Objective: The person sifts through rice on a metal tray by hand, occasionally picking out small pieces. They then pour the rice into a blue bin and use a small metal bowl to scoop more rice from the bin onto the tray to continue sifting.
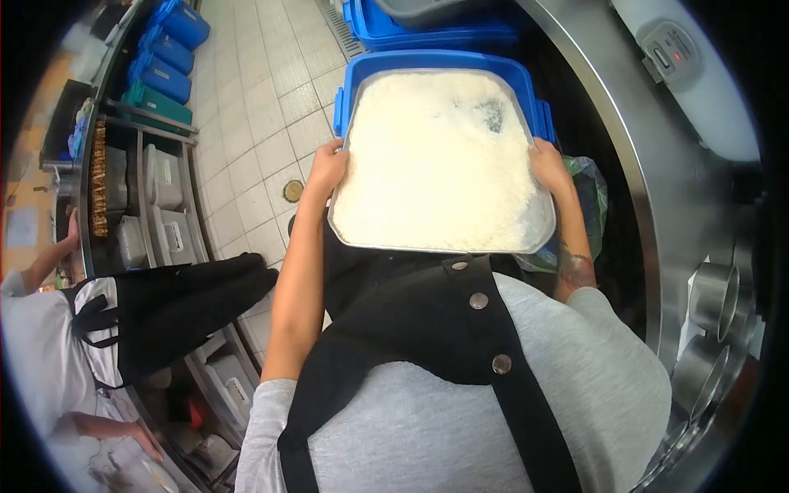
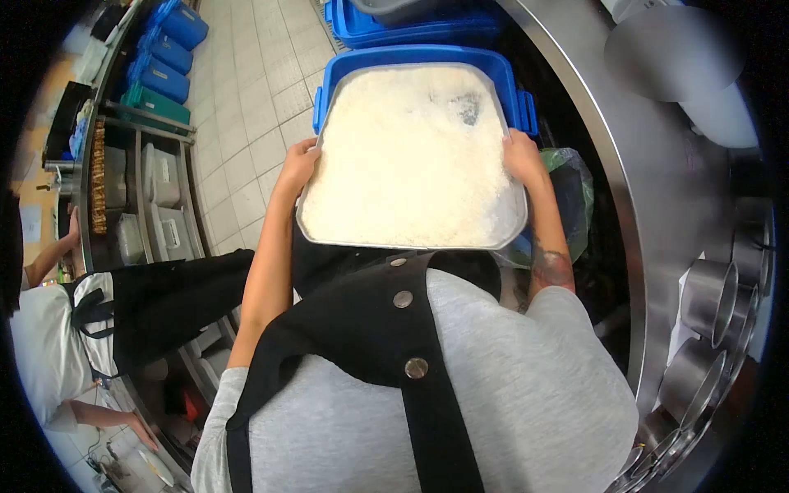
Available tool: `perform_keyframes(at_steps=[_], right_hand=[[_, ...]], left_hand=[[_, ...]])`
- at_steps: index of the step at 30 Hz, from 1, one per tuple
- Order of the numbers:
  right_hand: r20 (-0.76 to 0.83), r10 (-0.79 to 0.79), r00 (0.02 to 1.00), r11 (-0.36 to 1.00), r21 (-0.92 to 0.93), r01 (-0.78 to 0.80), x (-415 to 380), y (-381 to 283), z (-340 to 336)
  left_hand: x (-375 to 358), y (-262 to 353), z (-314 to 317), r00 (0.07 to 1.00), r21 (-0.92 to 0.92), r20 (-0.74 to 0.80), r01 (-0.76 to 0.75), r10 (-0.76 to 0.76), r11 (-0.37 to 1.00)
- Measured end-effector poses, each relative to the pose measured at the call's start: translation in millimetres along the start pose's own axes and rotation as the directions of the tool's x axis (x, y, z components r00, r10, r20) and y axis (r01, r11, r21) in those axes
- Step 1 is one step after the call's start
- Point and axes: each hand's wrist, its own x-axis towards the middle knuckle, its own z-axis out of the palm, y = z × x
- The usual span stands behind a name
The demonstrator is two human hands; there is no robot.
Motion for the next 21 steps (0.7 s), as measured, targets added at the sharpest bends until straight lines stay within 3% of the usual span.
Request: perform_keyframes(at_steps=[2,3,5,6,7,9,13,15,17,19,21], right_hand=[[0.099,-0.022,0.995,0.995,-0.099,0.031,-7.2,0.2,-10.1],[0.093,-0.016,0.996,0.995,-0.094,0.024,-9.7,-4.1,-19.8],[0.338,0.033,0.941,0.989,-0.144,0.017,-12.4,-7.8,-35.4],[0.382,-0.044,0.923,0.981,-0.157,0.112,-8.9,-0.6,-38.3],[0.37,-0.039,0.928,0.983,-0.153,0.103,-6.3,2.4,-39.5],[0.464,0.0,0.886,0.952,-0.27,0.141,-1.8,7.2,-42.6],[0.481,0.015,0.877,0.926,-0.337,0.169,-1.9,-6.8,-46.7],[0.535,0.117,0.837,0.911,-0.393,0.124,-4.2,-24.3,-64.4],[0.468,0.032,0.883,0.951,-0.286,0.117,-6.4,-26.0,-78.4],[0.316,-0.078,0.946,0.992,-0.066,0.104,-12.9,-23.4,-83.4],[0.178,-0.098,0.979,0.991,-0.072,0.112,-16.5,-31.8,-79.0]], left_hand=[[-4.5,10.6,-13.1,1.0,0.025,0.024,-0.016,0.016,1.0],[-4.8,14.2,-19.0,0.994,-0.011,0.108,0.012,-0.01,1.0],[-8.3,23.0,-21.2,0.979,-0.04,0.201,0.034,-0.025,0.999],[-13.8,27.6,-19.1,0.965,-0.109,0.204,0.19,-0.165,0.976],[-19.7,30.3,-15.7,0.929,-0.173,0.217,0.339,-0.3,0.925],[-15.7,5.5,-1.2,0.88,-0.41,0.245,0.475,-0.408,0.778],[-33.2,12.5,0.7,0.919,-0.321,0.156,0.395,-0.363,0.861],[-35.0,17.4,-0.3,0.916,-0.335,0.185,0.4,-0.356,0.853],[-31.5,9.7,-5.7,0.933,-0.256,0.168,0.352,-0.317,0.9],[-54.7,39.9,-6.0,0.96,-0.482,0.24,0.249,-0.147,0.84],[-63.6,59.2,-0.3,0.968,-0.453,0.216,0.215,-0.127,0.865]])
